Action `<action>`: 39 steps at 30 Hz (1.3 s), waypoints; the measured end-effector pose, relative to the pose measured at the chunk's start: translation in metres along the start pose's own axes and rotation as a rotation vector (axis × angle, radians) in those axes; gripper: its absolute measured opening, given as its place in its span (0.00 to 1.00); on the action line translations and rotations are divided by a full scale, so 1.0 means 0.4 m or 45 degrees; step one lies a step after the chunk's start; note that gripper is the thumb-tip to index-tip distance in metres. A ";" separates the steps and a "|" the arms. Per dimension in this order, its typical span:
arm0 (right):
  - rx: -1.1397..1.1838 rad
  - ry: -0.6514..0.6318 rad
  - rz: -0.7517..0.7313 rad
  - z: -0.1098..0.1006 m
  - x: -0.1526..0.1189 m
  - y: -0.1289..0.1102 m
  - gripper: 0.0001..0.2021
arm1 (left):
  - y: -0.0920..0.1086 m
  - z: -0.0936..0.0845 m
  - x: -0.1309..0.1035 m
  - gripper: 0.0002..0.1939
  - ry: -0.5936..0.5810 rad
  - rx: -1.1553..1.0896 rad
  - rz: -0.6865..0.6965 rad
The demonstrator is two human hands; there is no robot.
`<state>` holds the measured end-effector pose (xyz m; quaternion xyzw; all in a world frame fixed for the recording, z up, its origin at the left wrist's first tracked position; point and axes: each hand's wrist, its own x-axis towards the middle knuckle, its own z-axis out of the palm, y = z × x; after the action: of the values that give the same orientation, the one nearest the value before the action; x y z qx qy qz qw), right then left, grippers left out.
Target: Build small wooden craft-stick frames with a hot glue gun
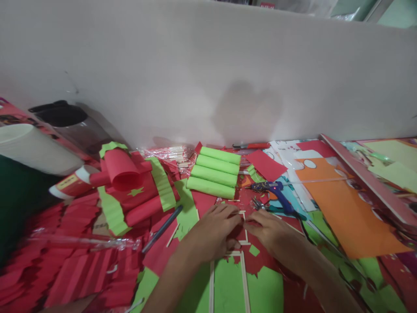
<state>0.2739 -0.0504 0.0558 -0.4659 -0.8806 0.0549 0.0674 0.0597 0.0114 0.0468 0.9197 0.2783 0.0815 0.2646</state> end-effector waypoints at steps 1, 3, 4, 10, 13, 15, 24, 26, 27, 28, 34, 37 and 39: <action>0.008 0.009 -0.007 0.002 0.000 0.001 0.15 | 0.000 -0.001 0.000 0.24 -0.002 -0.003 -0.002; 0.020 0.014 -0.009 0.007 0.001 0.005 0.15 | 0.002 -0.002 0.000 0.25 -0.007 -0.008 -0.006; 0.028 0.012 -0.008 0.009 0.001 0.006 0.14 | 0.003 -0.003 0.001 0.25 -0.009 -0.009 -0.010; 0.115 -0.073 0.042 0.001 0.004 0.004 0.12 | 0.006 -0.006 0.002 0.25 -0.014 -0.013 -0.029; 0.112 -0.066 0.040 -0.005 0.006 0.002 0.12 | 0.006 -0.006 0.002 0.25 -0.012 -0.025 -0.031; 0.109 -0.063 0.029 -0.005 0.006 0.003 0.13 | 0.007 -0.007 0.002 0.25 -0.013 -0.029 -0.032; 0.118 -0.056 -0.004 0.005 0.004 0.012 0.14 | 0.009 -0.009 0.005 0.27 -0.016 -0.063 -0.015; 0.090 -0.081 -0.022 0.010 0.002 0.015 0.13 | 0.006 -0.007 0.005 0.27 -0.006 -0.064 -0.010; 0.074 -0.095 -0.032 0.012 0.000 0.017 0.12 | 0.005 -0.006 0.005 0.26 -0.002 -0.065 -0.008; 0.063 -0.103 -0.041 0.013 -0.002 0.019 0.12 | 0.004 -0.005 0.004 0.26 0.000 -0.066 -0.008; 0.116 -0.053 -0.019 0.005 -0.013 0.018 0.12 | 0.005 -0.005 0.002 0.26 0.011 -0.054 -0.012; 0.149 -0.053 0.023 0.002 -0.011 0.011 0.18 | 0.008 -0.008 0.001 0.24 0.011 -0.052 -0.009; 0.165 -0.061 0.038 0.001 -0.008 0.007 0.19 | 0.010 -0.010 0.001 0.22 0.013 -0.054 -0.012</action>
<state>0.2780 -0.0516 0.0547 -0.4720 -0.8695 0.1241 0.0754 0.0608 0.0108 0.0523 0.9121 0.2821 0.0908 0.2831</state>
